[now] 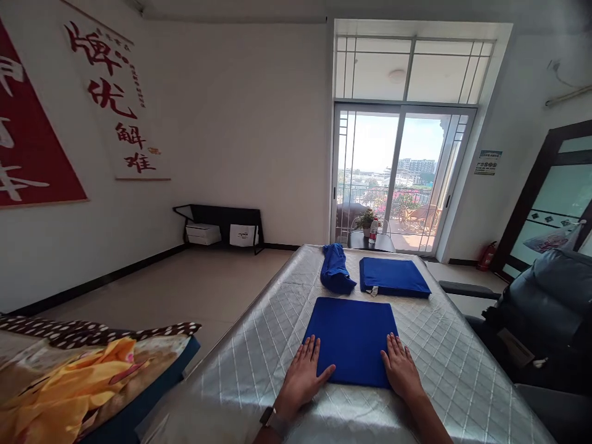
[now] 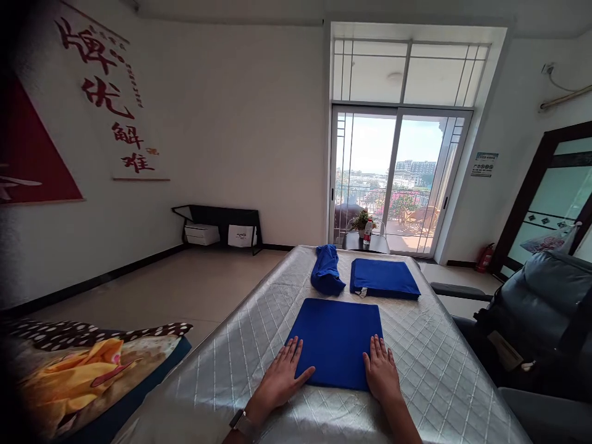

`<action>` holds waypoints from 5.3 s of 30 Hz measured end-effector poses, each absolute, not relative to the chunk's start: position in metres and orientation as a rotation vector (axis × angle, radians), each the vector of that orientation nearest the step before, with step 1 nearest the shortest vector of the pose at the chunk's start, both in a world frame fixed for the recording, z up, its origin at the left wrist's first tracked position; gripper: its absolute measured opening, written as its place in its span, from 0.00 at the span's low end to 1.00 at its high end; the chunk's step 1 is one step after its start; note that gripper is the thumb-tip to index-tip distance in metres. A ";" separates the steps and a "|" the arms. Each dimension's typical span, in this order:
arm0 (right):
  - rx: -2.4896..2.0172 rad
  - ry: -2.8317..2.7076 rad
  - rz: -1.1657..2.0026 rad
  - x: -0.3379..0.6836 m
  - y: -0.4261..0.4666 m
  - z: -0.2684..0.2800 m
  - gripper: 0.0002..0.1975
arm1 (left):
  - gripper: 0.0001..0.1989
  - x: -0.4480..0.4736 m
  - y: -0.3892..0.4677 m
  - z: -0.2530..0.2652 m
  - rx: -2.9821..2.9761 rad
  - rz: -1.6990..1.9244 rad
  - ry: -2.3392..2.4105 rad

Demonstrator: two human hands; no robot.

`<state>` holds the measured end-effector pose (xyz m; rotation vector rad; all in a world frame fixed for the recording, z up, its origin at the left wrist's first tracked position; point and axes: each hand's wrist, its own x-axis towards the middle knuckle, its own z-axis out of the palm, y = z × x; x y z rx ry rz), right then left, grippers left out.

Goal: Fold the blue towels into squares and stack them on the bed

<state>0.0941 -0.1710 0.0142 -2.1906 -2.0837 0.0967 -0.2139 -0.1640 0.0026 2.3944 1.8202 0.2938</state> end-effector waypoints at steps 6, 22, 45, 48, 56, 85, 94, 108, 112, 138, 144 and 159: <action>-2.181 -2.076 0.068 0.095 -0.169 0.002 0.33 | 0.39 -0.135 -0.150 0.015 2.572 0.423 1.624; -2.211 -2.054 0.075 0.095 -0.172 -0.001 0.32 | 0.40 -0.132 -0.126 0.001 2.506 0.375 1.729; -2.175 -2.094 0.064 0.100 -0.174 -0.001 0.33 | 0.56 -0.225 -0.168 0.019 2.335 0.247 1.799; -2.183 -2.081 0.071 0.100 -0.173 -0.002 0.33 | 0.57 -0.234 -0.172 0.018 2.324 0.225 1.809; -2.189 -2.069 0.070 0.099 -0.171 -0.006 0.33 | 0.35 -0.189 -0.167 0.014 2.539 0.457 1.751; -2.216 -2.144 0.134 0.104 -0.160 0.018 0.33 | 0.36 -0.156 -0.196 0.002 2.635 0.270 1.444; -2.195 -2.065 0.154 0.099 -0.121 0.022 0.33 | 0.35 -0.153 -0.190 0.003 2.544 0.312 1.459; -2.143 -2.112 0.052 0.105 -0.120 0.006 0.32 | 0.36 -0.066 -0.116 0.009 2.597 0.483 1.441; -2.145 -2.076 0.069 0.103 -0.119 0.005 0.32 | 0.37 -0.129 -0.101 0.002 2.542 0.445 1.707; -2.179 -2.040 0.160 0.107 -0.074 0.020 0.33 | 0.38 -0.226 -0.101 -0.010 2.443 0.487 2.010; -2.169 -2.030 0.159 0.109 -0.067 0.005 0.34 | 0.40 -0.201 -0.083 0.000 2.398 0.436 2.064; -2.137 -2.054 0.117 0.110 -0.069 0.007 0.33 | 0.35 -0.061 -0.044 -0.004 2.657 0.484 1.536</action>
